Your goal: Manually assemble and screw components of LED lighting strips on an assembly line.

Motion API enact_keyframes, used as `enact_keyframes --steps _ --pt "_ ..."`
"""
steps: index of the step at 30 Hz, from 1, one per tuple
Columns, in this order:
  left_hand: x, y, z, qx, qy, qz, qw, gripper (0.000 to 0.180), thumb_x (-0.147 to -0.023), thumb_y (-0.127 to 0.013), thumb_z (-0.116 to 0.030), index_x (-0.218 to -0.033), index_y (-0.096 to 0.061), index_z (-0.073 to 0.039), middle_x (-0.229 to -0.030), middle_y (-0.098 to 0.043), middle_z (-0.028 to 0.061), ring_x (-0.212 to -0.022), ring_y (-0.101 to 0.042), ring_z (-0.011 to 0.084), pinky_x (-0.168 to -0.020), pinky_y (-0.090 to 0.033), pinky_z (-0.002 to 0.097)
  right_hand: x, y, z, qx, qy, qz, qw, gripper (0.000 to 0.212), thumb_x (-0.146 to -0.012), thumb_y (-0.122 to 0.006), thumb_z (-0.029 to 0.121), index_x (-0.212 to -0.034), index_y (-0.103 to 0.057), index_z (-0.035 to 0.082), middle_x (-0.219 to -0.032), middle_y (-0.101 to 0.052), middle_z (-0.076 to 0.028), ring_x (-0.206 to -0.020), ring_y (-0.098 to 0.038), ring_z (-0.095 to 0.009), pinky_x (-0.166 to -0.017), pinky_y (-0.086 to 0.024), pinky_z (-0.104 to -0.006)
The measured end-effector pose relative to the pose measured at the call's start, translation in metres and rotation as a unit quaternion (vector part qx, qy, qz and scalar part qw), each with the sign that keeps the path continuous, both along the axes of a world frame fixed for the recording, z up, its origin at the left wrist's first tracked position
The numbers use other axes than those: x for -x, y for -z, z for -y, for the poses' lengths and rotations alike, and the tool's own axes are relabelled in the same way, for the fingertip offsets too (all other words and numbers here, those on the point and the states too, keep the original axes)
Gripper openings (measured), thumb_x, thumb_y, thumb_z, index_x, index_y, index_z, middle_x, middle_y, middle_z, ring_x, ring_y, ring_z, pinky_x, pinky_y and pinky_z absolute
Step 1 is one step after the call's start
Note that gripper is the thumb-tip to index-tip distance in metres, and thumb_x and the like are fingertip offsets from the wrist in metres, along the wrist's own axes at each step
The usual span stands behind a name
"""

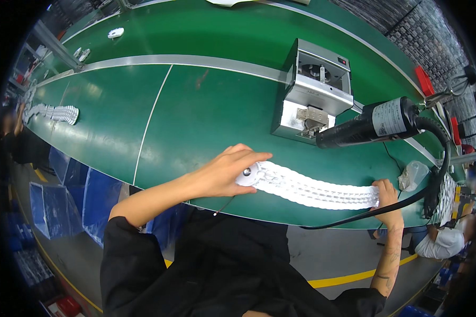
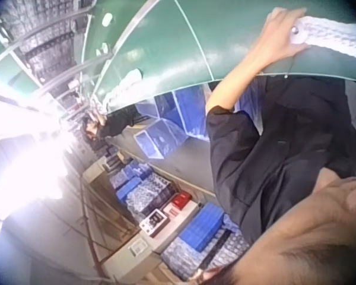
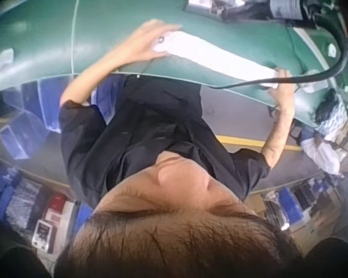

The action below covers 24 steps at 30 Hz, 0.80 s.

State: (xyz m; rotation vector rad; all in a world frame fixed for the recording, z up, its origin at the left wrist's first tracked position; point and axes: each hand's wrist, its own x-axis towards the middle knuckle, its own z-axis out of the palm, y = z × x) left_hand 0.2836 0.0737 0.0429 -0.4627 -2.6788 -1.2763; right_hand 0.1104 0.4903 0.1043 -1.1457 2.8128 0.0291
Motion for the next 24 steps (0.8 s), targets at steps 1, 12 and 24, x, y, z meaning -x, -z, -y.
enact_keyframes --steps 1,12,24 --pt "0.004 -0.001 -0.002 0.007 0.011 0.012 1.000 0.074 -0.065 -0.080 -0.019 -0.130 -0.047 -0.006 -0.115 -0.057 0.0130 -0.107 -0.051 0.0299 -0.090 -0.044 0.0406 0.005 0.003 -0.005 0.010 0.004 -0.006 1.000 0.053 -0.054 -0.069 0.000 -0.103 -0.051 0.005 -0.102 -0.052 -0.012 -0.098 -0.051 -0.034 -0.083 -0.042 -0.0412" --pt "-0.001 -0.001 0.010 -0.035 0.036 -0.027 0.998 0.054 -0.064 -0.080 -0.016 -0.109 -0.053 -0.008 -0.127 -0.045 0.0132 -0.112 -0.048 0.0321 -0.089 -0.044 0.0393 -0.057 -0.057 0.045 0.222 0.082 -0.096 0.967 0.067 -0.061 -0.061 -0.007 -0.126 -0.046 -0.001 -0.121 -0.053 -0.020 -0.117 -0.049 -0.037 -0.101 -0.037 -0.0386" --pt "0.009 -0.003 0.000 -0.043 0.082 -0.061 0.994 0.032 -0.069 -0.076 -0.012 -0.099 -0.065 -0.011 -0.117 -0.051 0.0098 -0.103 -0.055 0.0286 -0.083 -0.050 0.0368 -0.159 -0.024 0.148 0.515 -0.082 0.166 0.837 0.065 -0.064 -0.073 0.002 -0.123 -0.045 -0.007 -0.115 -0.057 -0.026 -0.108 -0.057 -0.038 -0.092 -0.046 -0.0435"
